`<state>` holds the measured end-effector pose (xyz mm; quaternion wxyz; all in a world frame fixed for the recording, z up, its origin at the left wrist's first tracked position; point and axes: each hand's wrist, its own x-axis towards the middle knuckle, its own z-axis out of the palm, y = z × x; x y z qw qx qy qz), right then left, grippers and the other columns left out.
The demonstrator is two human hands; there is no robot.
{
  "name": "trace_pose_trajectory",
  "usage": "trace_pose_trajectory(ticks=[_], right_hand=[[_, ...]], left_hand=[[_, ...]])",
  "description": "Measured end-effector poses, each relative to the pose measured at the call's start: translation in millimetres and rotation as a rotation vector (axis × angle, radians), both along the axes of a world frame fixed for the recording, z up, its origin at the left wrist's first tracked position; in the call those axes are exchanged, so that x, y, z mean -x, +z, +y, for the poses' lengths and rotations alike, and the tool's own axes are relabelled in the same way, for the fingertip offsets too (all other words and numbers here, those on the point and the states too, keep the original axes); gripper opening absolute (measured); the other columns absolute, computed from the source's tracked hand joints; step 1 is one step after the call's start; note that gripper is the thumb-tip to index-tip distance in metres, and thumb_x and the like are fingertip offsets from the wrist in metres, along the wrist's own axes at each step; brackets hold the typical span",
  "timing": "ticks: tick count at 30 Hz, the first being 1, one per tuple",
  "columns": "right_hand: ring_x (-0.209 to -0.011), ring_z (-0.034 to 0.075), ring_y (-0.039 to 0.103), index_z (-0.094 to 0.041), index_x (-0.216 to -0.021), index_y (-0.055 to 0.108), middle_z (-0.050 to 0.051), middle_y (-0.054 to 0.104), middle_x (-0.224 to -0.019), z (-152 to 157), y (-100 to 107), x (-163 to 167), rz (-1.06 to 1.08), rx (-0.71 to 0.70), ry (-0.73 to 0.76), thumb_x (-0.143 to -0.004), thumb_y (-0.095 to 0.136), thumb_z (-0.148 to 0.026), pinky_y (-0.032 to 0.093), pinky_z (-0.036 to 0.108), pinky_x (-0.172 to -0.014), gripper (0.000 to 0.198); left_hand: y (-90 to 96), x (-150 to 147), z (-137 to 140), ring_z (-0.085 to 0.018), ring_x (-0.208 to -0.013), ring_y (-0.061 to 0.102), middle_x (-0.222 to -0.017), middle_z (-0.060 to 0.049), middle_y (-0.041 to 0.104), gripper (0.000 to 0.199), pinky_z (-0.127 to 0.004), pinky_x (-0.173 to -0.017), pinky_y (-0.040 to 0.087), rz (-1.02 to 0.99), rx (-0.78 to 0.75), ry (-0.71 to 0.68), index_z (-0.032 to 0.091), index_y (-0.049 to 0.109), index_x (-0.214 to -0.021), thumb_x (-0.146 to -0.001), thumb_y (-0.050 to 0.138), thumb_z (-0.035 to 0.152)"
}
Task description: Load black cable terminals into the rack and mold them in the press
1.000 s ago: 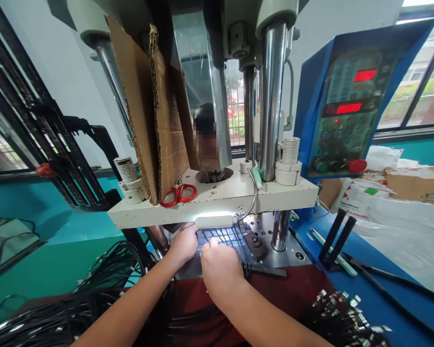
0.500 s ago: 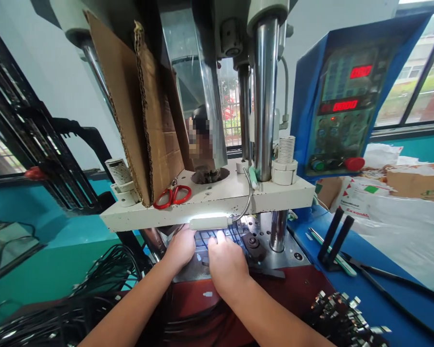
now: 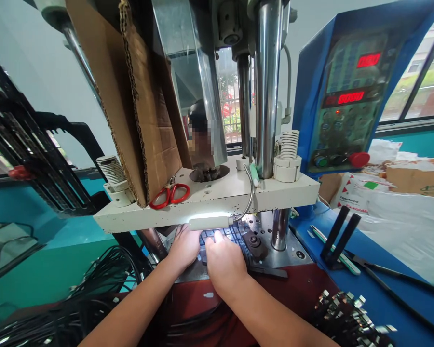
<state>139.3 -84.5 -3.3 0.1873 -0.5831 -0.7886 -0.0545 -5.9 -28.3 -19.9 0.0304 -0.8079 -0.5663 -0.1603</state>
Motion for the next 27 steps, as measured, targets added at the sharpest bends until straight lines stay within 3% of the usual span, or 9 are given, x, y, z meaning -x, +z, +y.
trace_pose_trajectory(ticks=[6, 13, 23, 27], right_hand=[[-0.075, 0.02, 0.063, -0.019, -0.089, 0.065, 0.007, 0.064, -0.089, 3, -1, -13, 0.024, 0.002, -0.069, -0.093, 0.04, -0.017, 0.041, 0.029, -0.06, 0.025], [-0.079, 0.021, 0.064, -0.021, -0.101, 0.066, 0.007, 0.067, -0.096, 11, -5, -17, 0.047, 0.044, -0.076, -0.094, 0.037, -0.015, 0.044, 0.029, -0.067, 0.03], [-0.079, 0.021, 0.066, -0.019, -0.094, 0.068, 0.009, 0.068, -0.094, 12, -2, -14, 0.035, 0.091, -0.058, -0.089, 0.041, -0.011, 0.046, 0.029, -0.065, 0.028], [-0.08, 0.021, 0.066, -0.021, -0.097, 0.066, 0.007, 0.067, -0.095, 12, 1, -16, 0.05, 0.093, -0.07, -0.09, 0.04, -0.011, 0.047, 0.029, -0.068, 0.029]], left_hand=[[4.0, -3, -2, -0.023, -0.113, 0.05, -0.119, -0.009, 0.061, 0.044, -0.035, -0.101, 0.035, 0.012, -0.037, -0.031, 0.021, 0.054, -0.126, -0.085, 0.04, 0.013], [-0.1, -8, -1, -0.027, -0.112, 0.051, -0.118, -0.011, 0.062, 0.04, -0.044, -0.102, 0.032, 0.031, -0.036, -0.036, 0.019, 0.058, -0.121, -0.089, 0.034, 0.015], [10.8, -13, -5, -0.024, -0.123, 0.043, -0.131, -0.005, 0.055, 0.038, -0.038, -0.106, 0.03, 0.029, -0.024, -0.143, 0.027, 0.054, -0.126, -0.091, 0.04, 0.028], [9.4, -16, -3, -0.026, -0.121, 0.044, -0.127, -0.008, 0.057, 0.037, -0.042, -0.105, 0.03, 0.031, -0.01, -0.13, 0.025, 0.056, -0.123, -0.091, 0.039, 0.024]])
